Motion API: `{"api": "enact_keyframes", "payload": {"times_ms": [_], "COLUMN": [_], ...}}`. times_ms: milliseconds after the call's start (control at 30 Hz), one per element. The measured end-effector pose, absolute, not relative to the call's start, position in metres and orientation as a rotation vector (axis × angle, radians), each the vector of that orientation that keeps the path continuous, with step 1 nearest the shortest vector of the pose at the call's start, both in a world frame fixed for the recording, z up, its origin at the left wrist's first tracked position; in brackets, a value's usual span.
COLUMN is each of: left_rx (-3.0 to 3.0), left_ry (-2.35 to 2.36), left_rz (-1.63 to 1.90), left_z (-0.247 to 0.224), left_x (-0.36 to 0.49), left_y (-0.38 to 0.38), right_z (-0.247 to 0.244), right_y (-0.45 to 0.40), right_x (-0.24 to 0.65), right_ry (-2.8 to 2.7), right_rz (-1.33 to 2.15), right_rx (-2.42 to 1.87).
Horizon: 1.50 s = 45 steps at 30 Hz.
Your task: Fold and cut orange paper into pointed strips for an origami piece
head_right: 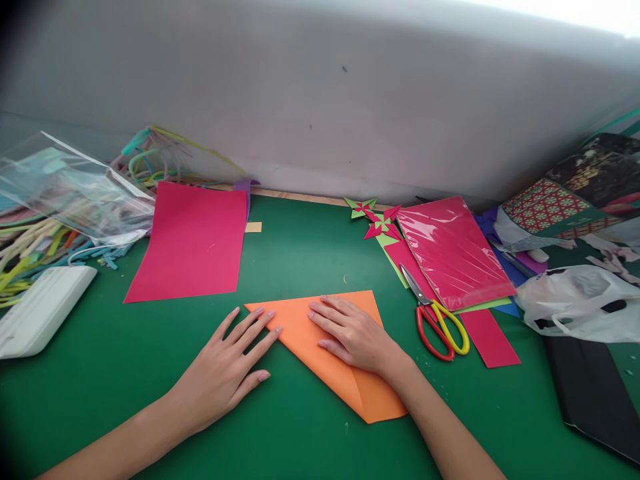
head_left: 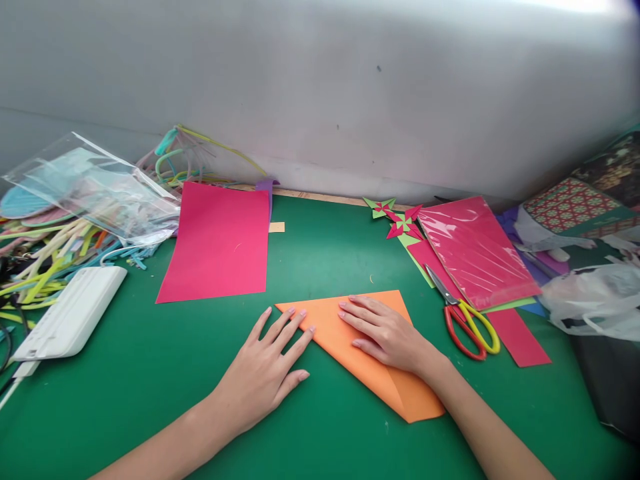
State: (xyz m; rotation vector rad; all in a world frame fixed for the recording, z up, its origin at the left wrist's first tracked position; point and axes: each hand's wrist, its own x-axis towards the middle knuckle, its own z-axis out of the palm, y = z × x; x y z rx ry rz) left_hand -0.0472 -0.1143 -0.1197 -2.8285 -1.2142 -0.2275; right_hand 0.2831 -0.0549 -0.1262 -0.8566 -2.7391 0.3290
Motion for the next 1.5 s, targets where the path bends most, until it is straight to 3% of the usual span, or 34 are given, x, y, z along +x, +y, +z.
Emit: {"api": "enact_keyframes", "payload": {"times_ms": [1500], "left_rx": [-2.844], "left_ry": [-1.213], "left_rz": [-0.242], "left_z": [-0.1193], "left_x": [-0.0513], "left_y": [-0.1124], "right_z": [-0.1252], "right_y": [-0.0539], "right_x": [0.2852], "right_ry": [-2.705], "right_rz": [0.335], "right_rx": [-0.873]}}
